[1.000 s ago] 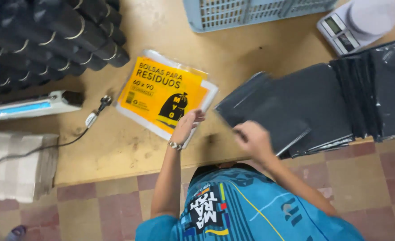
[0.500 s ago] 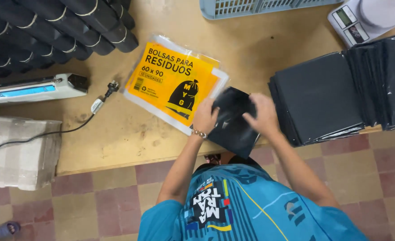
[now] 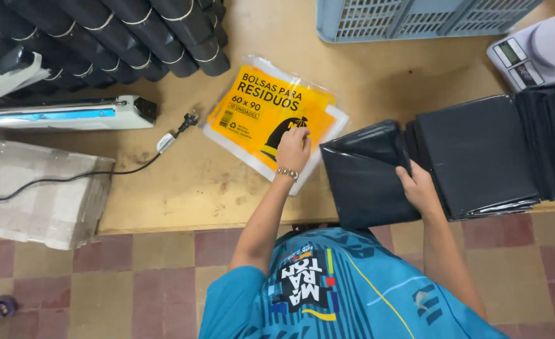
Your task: Using a mallet to process packaging sleeves and then manually inserting black plastic bags into them.
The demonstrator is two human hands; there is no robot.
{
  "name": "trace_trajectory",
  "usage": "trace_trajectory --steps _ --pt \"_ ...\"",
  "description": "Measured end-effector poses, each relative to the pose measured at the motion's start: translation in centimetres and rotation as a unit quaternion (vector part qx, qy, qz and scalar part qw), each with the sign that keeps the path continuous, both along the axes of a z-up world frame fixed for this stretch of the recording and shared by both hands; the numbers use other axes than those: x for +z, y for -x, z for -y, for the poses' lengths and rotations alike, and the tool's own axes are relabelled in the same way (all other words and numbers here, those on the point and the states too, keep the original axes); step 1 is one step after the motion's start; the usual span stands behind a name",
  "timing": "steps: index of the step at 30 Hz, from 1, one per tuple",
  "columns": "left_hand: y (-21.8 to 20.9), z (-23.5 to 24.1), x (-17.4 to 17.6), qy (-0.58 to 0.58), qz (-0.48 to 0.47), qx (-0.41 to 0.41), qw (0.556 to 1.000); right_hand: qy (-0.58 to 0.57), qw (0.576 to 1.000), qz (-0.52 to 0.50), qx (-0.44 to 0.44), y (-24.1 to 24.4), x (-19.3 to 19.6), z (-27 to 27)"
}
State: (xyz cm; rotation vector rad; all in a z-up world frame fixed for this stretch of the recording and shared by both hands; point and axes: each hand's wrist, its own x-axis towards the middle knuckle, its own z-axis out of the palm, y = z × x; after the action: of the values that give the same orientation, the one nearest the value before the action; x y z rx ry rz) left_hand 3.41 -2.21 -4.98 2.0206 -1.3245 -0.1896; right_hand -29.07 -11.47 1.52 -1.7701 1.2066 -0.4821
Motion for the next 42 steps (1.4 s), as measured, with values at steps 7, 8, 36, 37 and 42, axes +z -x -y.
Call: trace_trajectory --steps 7,8,36,37,42 --pt "-1.6 3.4 -3.5 -0.246 -0.001 0.037 0.969 -0.065 0.996 0.022 -0.060 2.0 -1.3 -1.0" --pt "-1.7 3.6 -3.8 -0.248 -0.007 0.039 0.968 -0.058 0.996 0.034 -0.065 2.1 -1.2 -1.0" --pt "-0.3 0.4 -0.9 -0.158 0.132 0.094 0.974 -0.189 0.962 0.117 -0.156 1.3 -3.9 -1.6" --pt "-0.3 0.7 -0.7 -0.158 0.132 0.090 0.974 -0.189 0.962 0.117 -0.159 1.0 -4.3 -1.6" --pt "-0.5 1.7 -2.4 -0.209 0.116 0.091 0.967 -0.221 0.954 0.131 -0.151 -1.7 -5.1 -2.0"
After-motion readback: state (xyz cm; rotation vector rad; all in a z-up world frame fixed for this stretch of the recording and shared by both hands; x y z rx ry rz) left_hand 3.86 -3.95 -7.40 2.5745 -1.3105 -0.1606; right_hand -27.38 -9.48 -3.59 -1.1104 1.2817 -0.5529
